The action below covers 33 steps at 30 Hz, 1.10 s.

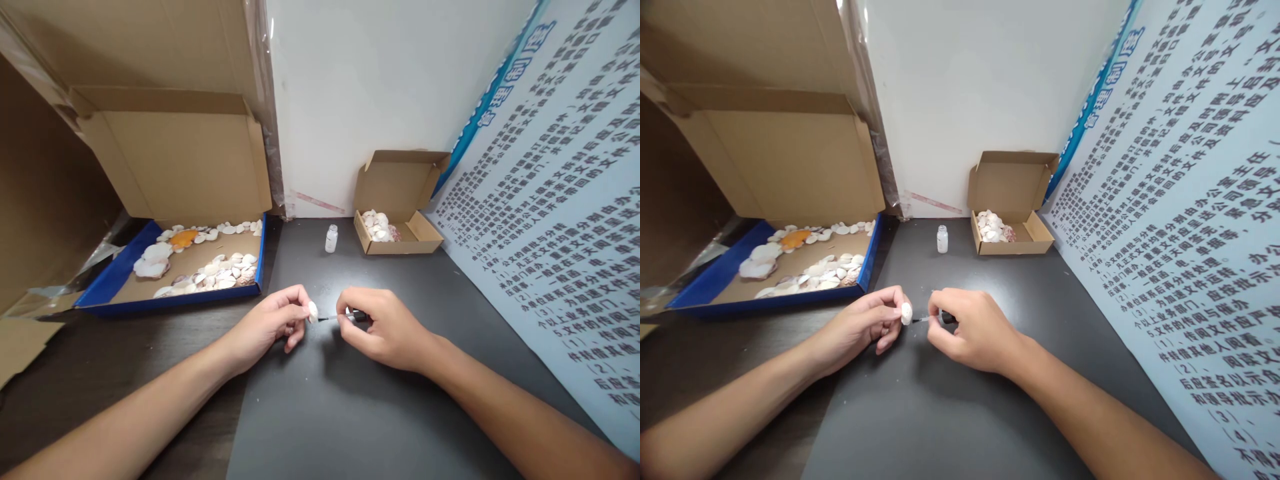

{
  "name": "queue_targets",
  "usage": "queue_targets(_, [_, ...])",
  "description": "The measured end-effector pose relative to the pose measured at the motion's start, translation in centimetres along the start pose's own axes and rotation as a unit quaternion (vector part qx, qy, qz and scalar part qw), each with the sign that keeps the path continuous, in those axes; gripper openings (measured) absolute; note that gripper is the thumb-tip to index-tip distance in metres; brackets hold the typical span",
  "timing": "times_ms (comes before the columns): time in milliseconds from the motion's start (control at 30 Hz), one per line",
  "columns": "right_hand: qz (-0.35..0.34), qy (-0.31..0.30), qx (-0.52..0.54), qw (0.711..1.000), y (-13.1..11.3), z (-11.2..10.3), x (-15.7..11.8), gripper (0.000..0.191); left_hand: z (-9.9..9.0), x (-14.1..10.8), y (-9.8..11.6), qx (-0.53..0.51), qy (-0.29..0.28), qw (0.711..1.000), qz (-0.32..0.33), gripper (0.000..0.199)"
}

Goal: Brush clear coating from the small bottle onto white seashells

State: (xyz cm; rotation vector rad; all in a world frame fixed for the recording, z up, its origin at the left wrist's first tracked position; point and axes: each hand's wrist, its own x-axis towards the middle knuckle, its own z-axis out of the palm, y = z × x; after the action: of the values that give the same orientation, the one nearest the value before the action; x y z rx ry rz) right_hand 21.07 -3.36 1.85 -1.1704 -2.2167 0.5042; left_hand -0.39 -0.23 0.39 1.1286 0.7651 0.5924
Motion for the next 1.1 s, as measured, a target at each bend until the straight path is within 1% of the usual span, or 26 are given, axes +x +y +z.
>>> queue_targets(167, [-0.018, 0.031, 0.023, 0.999, -0.12, -0.10, -0.09, 0.006, -0.09, 0.05, -0.07, 0.000, -0.001, 1.000, -0.001, 0.016])
queue_targets(333, [0.005, 0.004, -0.004, 1.000, -0.23, -0.06, -0.05, 0.008, -0.08, 0.08, 0.04, 0.002, -0.001, 1.000, -0.001, 0.015])
queue_targets(400, [0.008, 0.010, -0.005, 1.000, -0.19, -0.07, -0.02, 0.008, -0.03, 0.06, 0.10, 0.002, -0.002, 1.000, 0.001, 0.014])
queue_targets(533, [-0.015, 0.030, 0.012, 0.999, -0.14, -0.09, -0.05, 0.005, 0.03, 0.02, 0.13, 0.001, -0.002, 1.000, -0.001, 0.015])
queue_targets(667, [-0.001, -0.004, -0.007, 1.000, -0.23, -0.04, -0.04, 0.006, -0.02, 0.05, 0.11, 0.000, -0.003, 1.000, -0.005, 0.015])
queue_targets(733, [0.010, -0.011, -0.015, 1.000, -0.27, -0.03, 0.00, 0.008, -0.05, 0.07, 0.11, 0.001, -0.001, 1.000, -0.006, 0.015])
queue_targets(800, [0.011, 0.002, -0.010, 1.000, -0.27, -0.05, 0.00, 0.008, -0.04, 0.07, 0.10, 0.000, 0.003, 1.000, -0.005, 0.014])
queue_targets(933, [-0.014, 0.030, 0.017, 0.999, -0.23, 0.01, -0.07, 0.005, 0.03, 0.05, 0.07, -0.003, 0.003, 1.000, -0.004, 0.015])
queue_targets(1000, [-0.016, 0.020, 0.017, 1.000, -0.25, 0.09, -0.06, 0.005, 0.03, 0.07, 0.05, -0.005, 0.004, 1.000, -0.004, 0.016])
queue_targets(1100, [0.002, -0.008, 0.001, 1.000, -0.31, 0.16, 0.01, 0.006, -0.04, 0.12, 0.02, -0.003, 0.002, 1.000, -0.004, 0.015])
